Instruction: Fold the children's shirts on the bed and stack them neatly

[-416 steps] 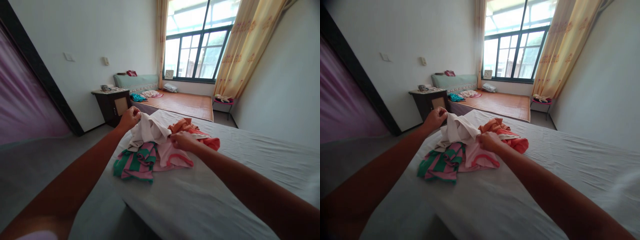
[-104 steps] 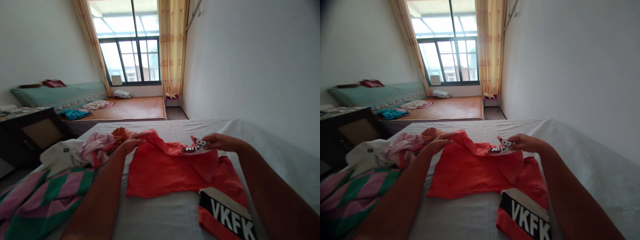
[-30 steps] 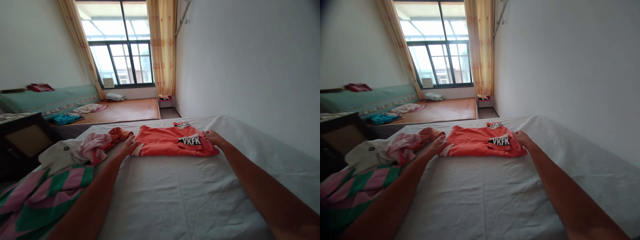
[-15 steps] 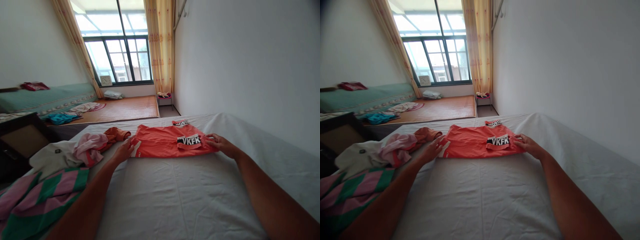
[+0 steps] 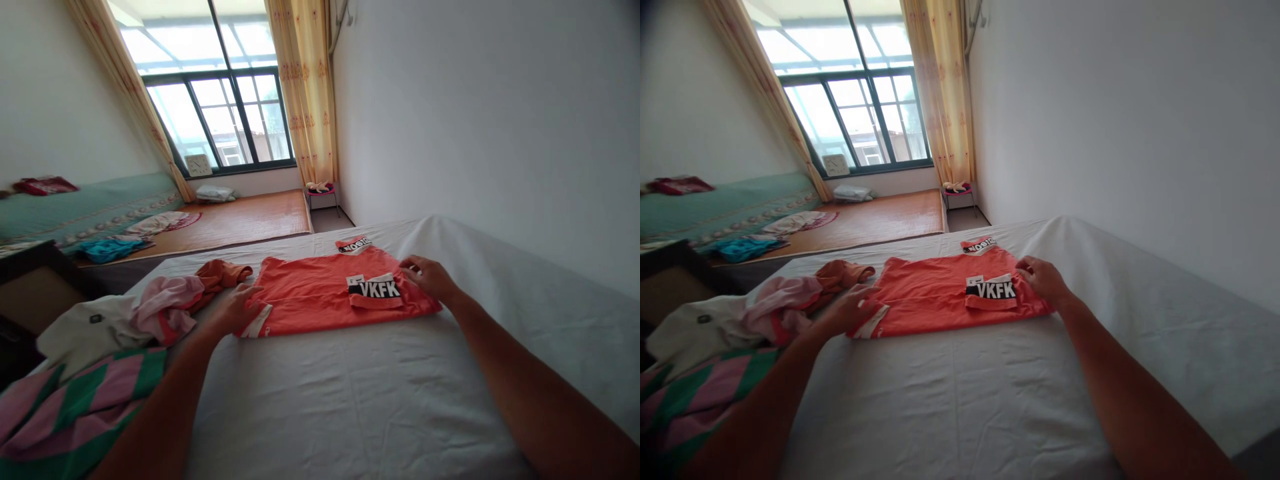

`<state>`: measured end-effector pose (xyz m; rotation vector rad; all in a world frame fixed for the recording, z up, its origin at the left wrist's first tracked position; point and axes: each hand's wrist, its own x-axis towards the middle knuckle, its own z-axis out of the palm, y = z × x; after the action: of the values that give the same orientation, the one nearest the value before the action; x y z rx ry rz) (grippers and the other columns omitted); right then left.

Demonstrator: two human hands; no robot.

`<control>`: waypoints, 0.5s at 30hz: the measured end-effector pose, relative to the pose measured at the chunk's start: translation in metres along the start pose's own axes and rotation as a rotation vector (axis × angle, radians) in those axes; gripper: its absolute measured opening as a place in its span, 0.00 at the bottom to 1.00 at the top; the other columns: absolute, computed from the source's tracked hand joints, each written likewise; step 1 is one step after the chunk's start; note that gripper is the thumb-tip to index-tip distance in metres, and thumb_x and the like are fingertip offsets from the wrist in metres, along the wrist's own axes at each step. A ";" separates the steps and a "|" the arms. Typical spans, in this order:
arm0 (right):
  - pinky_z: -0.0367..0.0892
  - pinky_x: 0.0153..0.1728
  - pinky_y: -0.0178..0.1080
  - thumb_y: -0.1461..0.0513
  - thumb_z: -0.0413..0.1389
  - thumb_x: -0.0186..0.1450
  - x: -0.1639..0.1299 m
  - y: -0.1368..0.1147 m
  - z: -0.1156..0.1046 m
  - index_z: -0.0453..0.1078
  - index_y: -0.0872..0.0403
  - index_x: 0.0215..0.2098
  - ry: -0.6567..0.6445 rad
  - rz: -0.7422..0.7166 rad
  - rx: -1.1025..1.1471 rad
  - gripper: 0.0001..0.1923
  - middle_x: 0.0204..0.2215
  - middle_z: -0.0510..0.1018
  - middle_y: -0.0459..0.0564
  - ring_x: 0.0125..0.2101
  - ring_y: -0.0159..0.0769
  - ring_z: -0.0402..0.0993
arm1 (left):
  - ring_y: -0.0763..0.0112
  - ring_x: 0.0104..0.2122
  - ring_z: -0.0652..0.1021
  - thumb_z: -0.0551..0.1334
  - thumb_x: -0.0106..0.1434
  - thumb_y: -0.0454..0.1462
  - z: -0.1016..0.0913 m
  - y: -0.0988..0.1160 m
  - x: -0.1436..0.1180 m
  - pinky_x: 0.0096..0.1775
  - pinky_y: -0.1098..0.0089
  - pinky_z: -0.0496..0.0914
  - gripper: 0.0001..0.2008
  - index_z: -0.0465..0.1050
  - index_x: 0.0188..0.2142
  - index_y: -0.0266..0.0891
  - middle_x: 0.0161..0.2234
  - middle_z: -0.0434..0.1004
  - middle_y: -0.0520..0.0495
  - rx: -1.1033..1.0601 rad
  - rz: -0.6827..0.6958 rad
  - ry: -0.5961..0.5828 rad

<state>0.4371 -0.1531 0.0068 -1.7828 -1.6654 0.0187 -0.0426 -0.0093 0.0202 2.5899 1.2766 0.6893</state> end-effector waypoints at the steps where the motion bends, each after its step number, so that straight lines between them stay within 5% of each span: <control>1: 0.66 0.40 0.36 0.63 0.50 0.62 0.001 -0.005 0.005 0.72 0.51 0.38 -0.008 -0.069 -0.021 0.09 0.37 0.78 0.49 0.36 0.36 0.74 | 0.63 0.41 0.75 0.58 0.56 0.43 0.003 0.008 0.002 0.42 0.67 0.70 0.19 0.75 0.46 0.41 0.43 0.75 0.44 0.006 0.040 0.053; 4: 0.65 0.43 0.36 0.67 0.49 0.61 0.000 -0.016 0.013 0.72 0.50 0.38 -0.082 -0.143 -0.114 0.12 0.40 0.78 0.50 0.41 0.37 0.73 | 0.66 0.43 0.75 0.52 0.61 0.36 0.019 0.044 0.005 0.45 0.67 0.69 0.18 0.74 0.47 0.43 0.44 0.75 0.46 -0.031 0.143 0.073; 9: 0.65 0.31 0.37 0.55 0.52 0.64 -0.005 -0.015 0.014 0.68 0.52 0.42 -0.131 0.140 -0.200 0.12 0.30 0.79 0.51 0.31 0.40 0.75 | 0.68 0.46 0.74 0.52 0.64 0.35 0.046 0.101 -0.002 0.48 0.69 0.68 0.16 0.75 0.46 0.46 0.45 0.75 0.48 -0.099 0.320 -0.093; 12: 0.64 0.31 0.35 0.55 0.57 0.60 -0.007 -0.015 0.016 0.66 0.52 0.47 -0.260 0.114 -0.080 0.19 0.31 0.79 0.50 0.31 0.38 0.75 | 0.67 0.46 0.73 0.52 0.64 0.35 0.055 0.113 -0.006 0.49 0.69 0.67 0.15 0.75 0.45 0.46 0.45 0.75 0.47 -0.093 0.339 -0.183; 15: 0.64 0.33 0.35 0.56 0.58 0.59 -0.007 -0.020 0.019 0.66 0.52 0.48 -0.230 0.081 -0.012 0.19 0.32 0.79 0.49 0.32 0.37 0.75 | 0.66 0.46 0.73 0.53 0.64 0.35 0.057 0.112 -0.007 0.49 0.68 0.67 0.15 0.75 0.46 0.46 0.45 0.75 0.48 -0.075 0.320 -0.216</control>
<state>0.4095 -0.1520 -0.0013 -1.9152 -1.7526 0.2588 0.0601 -0.0815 0.0069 2.7432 0.7694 0.4747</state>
